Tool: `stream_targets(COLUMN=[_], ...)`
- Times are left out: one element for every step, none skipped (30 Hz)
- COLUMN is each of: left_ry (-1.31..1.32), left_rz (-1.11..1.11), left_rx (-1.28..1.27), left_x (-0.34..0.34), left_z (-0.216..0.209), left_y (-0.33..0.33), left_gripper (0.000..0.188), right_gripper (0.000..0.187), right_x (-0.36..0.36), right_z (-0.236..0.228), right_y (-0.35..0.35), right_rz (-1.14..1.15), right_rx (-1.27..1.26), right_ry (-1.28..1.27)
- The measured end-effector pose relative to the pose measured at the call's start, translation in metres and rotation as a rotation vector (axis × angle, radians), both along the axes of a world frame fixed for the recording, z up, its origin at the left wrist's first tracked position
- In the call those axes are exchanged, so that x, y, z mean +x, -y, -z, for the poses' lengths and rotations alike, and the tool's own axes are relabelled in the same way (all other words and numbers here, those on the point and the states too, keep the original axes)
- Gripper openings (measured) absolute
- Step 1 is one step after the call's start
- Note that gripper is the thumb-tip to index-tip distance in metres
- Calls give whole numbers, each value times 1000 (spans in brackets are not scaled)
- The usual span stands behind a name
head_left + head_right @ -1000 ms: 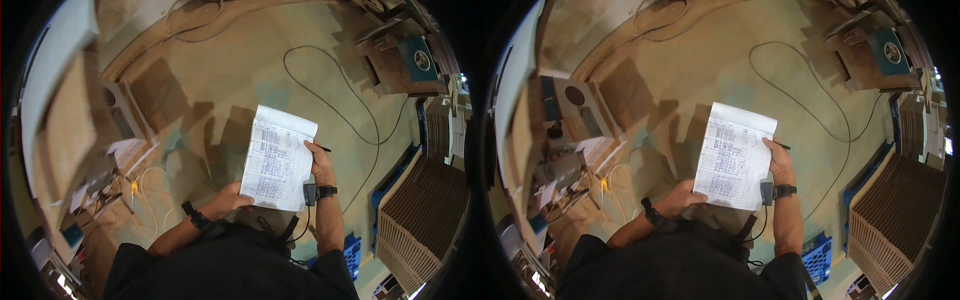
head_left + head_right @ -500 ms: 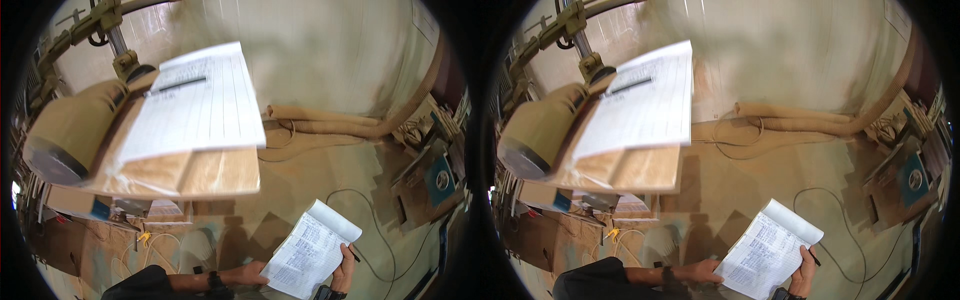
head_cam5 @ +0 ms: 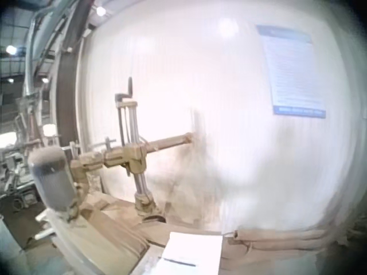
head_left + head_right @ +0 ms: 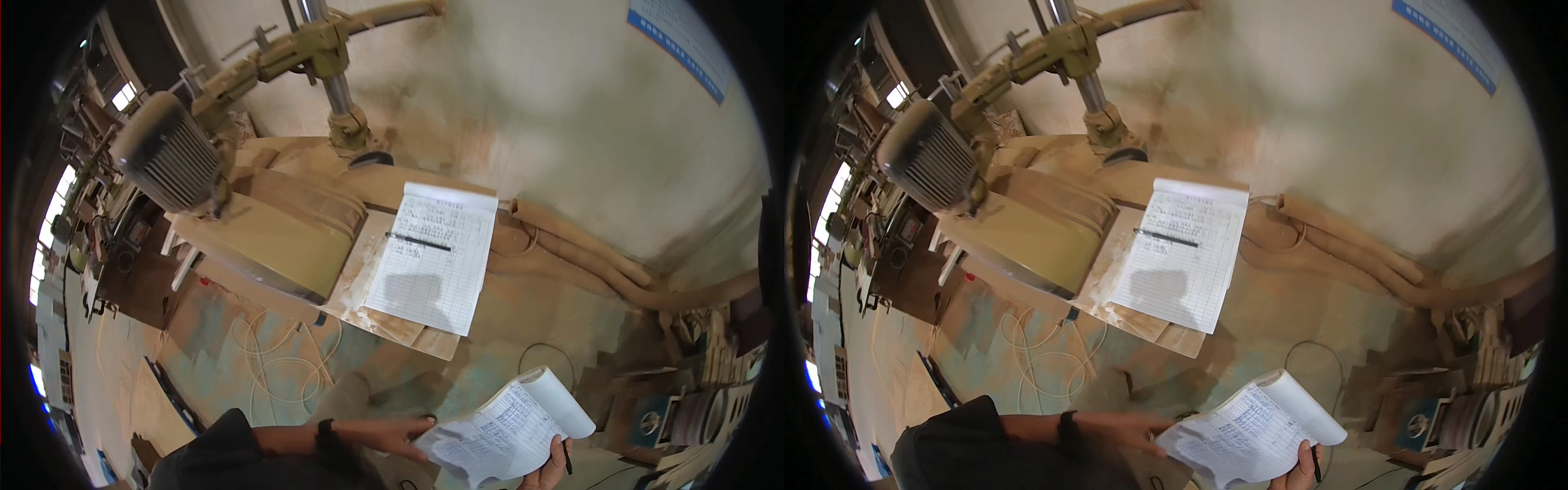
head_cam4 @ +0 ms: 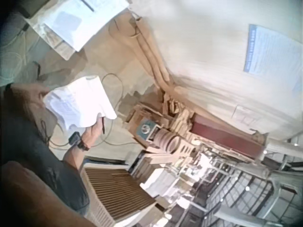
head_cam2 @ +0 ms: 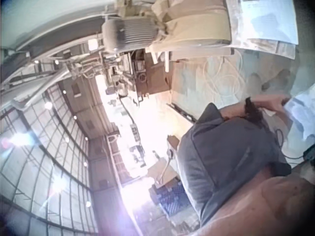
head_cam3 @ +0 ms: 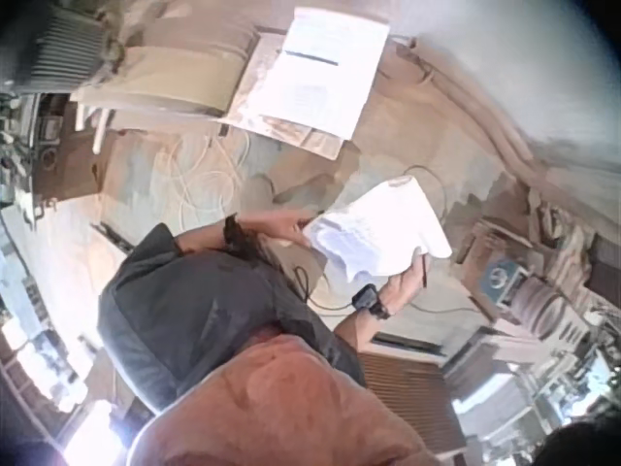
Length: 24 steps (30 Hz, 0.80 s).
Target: Taking inventory or logging production data in a notebook within a wood furniture workshop.
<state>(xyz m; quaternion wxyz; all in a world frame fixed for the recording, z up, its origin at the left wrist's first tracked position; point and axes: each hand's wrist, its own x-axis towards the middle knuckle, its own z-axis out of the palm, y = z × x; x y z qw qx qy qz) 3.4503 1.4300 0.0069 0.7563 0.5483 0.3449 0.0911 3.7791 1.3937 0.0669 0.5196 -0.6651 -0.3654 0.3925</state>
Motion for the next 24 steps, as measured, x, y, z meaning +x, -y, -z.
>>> stream_targets(left_ry=[-37, -107, -184, -157, -133, -226, -336, -428, -439, -475, -509, -506, -559, -615, -555, -549, -455, -359, -356, -362, -183, -7, -14, 77], left_rz=[-51, -177, -296, -449, -606, -726, -855, -898, -967, -1040, -1111, -1118, -1131, -1145, -1135, -1133, -1025, -919, -781, -792, -764, -737, -759, -744], left_rx=[-57, -64, -76, 57, 194, 300, 399, 436, 487, 531, 570, 552, 548, 540, 521, 498, 414, 330, 258, 241, 104, -28, -24, -55], left_x=[-7, -12, -20, -30, -40, -46, -56, -63, -69, -77, -82, -83, -85, -87, -85, -80, -76, -71, -67, -65, -64, -63, -62, -64], left_z=[-24, -76, -107, -100, -83, -78, -81, -90, -88, -71, -56, -57, -57, -55, -61, -68, -74, -81, -87, -82, -73, -67, -63, -63], left_y=[-15, -33, -45, -52, -66, -81, -93, -109, -122, -137, -147, -155, -163, -169, -174, -175, -175, -172, -163, -151, -138, -125, -116, -109], left_gripper=[53, 51, 49, 45, 41, 38, 36, 33, 35, 36, 37, 37, 36, 36, 35, 35, 33, 32, 29, 29, 33, 37, 37, 40], right_gripper=[49, 50, 50, 48, 57, 57, 56, 55, 53, 53, 55, 57, 57, 56, 56, 56, 55, 55, 55, 55, 54, 53, 50, 50], right_x=[2, 6, 5, 3, 1, 3, 4, 7, 9, 10, 13, 12, 10, 5, 3, -1, -5, -6, -5, -11, -20, -30, -37, -43], right_z=[-9, -41, -60, -82, -99, -107, -111, -113, -116, -115, -113, -112, -110, -109, -107, -103, -97, -92, -83, -81, -79, -77, -75, -77], right_y=[-5, -9, -15, -30, -44, -51, -58, -62, -70, -80, -90, -99, -109, -122, -132, -144, -154, -161, -166, -175, -184, -192, -198, -205], right_rz=[21, 39, 33, 112, 190, 184, 158, 143, 114, 101, 41, -12, -15, -52, -79, -72, -112, -151, -152, -159, -182, -211, -203, -237], right_rx=[4, 6, -6, 17, 40, 29, 44, 65, 67, 56, 28, 2, -13, -39, -62, -78, -106, -136, -170, -189, -216, -243, -238, -248], right_ry=[-133, -257, -243, -513, -784, -764, -746, -729, -743, -736, -751, -764, -752, -754, -751, -736, -760, -784, -789, -787, -812, -841, -856, -868])
